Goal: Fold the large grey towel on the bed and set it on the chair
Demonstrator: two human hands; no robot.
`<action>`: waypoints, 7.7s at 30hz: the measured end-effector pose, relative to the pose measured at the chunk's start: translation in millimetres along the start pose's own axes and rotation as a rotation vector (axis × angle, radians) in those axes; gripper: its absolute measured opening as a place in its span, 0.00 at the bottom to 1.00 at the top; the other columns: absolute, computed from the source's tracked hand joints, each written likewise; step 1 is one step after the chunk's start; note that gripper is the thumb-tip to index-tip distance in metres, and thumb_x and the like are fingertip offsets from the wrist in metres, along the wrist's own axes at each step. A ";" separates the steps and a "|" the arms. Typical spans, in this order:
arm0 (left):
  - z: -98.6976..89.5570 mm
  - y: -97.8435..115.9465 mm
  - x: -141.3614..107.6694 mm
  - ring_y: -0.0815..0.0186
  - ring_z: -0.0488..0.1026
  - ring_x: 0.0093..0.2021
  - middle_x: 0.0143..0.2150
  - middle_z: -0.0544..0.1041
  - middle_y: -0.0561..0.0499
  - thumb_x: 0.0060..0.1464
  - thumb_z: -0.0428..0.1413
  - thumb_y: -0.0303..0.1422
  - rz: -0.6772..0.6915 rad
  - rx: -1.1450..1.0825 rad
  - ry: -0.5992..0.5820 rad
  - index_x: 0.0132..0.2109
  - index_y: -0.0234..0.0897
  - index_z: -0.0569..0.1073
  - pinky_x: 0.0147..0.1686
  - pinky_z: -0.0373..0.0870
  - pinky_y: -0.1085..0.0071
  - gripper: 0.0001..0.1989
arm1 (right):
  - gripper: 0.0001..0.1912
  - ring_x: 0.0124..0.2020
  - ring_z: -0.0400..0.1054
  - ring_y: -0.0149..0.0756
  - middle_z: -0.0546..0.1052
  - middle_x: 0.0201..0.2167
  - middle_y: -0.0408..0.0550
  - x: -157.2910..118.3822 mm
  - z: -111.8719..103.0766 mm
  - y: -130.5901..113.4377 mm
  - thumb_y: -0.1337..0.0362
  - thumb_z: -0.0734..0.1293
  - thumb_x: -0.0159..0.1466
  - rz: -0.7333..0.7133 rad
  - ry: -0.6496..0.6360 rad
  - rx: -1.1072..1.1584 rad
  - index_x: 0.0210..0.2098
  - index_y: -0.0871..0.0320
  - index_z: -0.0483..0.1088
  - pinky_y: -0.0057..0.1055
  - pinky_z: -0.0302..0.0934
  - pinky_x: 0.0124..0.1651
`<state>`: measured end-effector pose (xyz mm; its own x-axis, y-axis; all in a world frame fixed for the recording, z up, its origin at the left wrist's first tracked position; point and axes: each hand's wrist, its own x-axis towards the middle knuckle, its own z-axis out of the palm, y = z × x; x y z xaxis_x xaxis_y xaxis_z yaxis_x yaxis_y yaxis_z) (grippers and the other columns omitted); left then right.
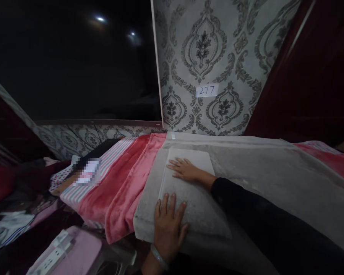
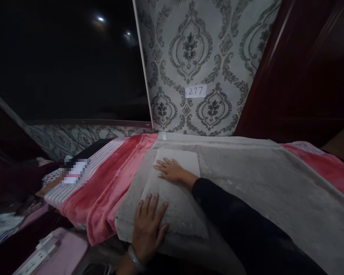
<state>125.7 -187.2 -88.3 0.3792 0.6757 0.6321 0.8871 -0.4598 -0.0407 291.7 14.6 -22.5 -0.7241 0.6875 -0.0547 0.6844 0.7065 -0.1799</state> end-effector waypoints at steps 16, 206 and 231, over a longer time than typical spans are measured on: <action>12.0 -2.8 -5.5 0.47 0.53 0.72 0.69 0.66 0.44 0.59 0.56 0.43 -0.002 -0.059 0.129 0.63 0.45 0.72 0.65 0.51 0.49 0.26 | 0.31 0.74 0.41 0.47 0.48 0.74 0.46 71.9 -1.8 48.0 0.48 0.47 0.74 0.209 0.079 -0.030 0.74 0.45 0.46 0.54 0.44 0.70; -10.0 31.3 7.0 0.46 0.58 0.69 0.70 0.64 0.42 0.59 0.58 0.40 0.064 -0.073 -0.042 0.65 0.43 0.68 0.63 0.58 0.44 0.27 | 0.31 0.74 0.39 0.54 0.48 0.74 0.49 -63.9 6.6 28.2 0.50 0.52 0.73 0.328 0.110 -0.080 0.73 0.48 0.50 0.61 0.44 0.69; 12.7 1.3 3.6 0.52 0.62 0.68 0.64 0.72 0.39 0.63 0.50 0.37 0.015 -0.146 0.195 0.58 0.38 0.76 0.64 0.54 0.54 0.20 | 0.31 0.72 0.48 0.49 0.52 0.73 0.46 60.7 -2.5 49.9 0.49 0.48 0.74 0.234 0.127 -0.038 0.73 0.47 0.50 0.57 0.48 0.68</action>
<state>131.5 -178.1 -95.9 0.3214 0.5503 0.7706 0.8288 -0.5571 0.0522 282.1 91.9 -32.3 -0.5313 0.8465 0.0332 0.8362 0.5303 -0.1401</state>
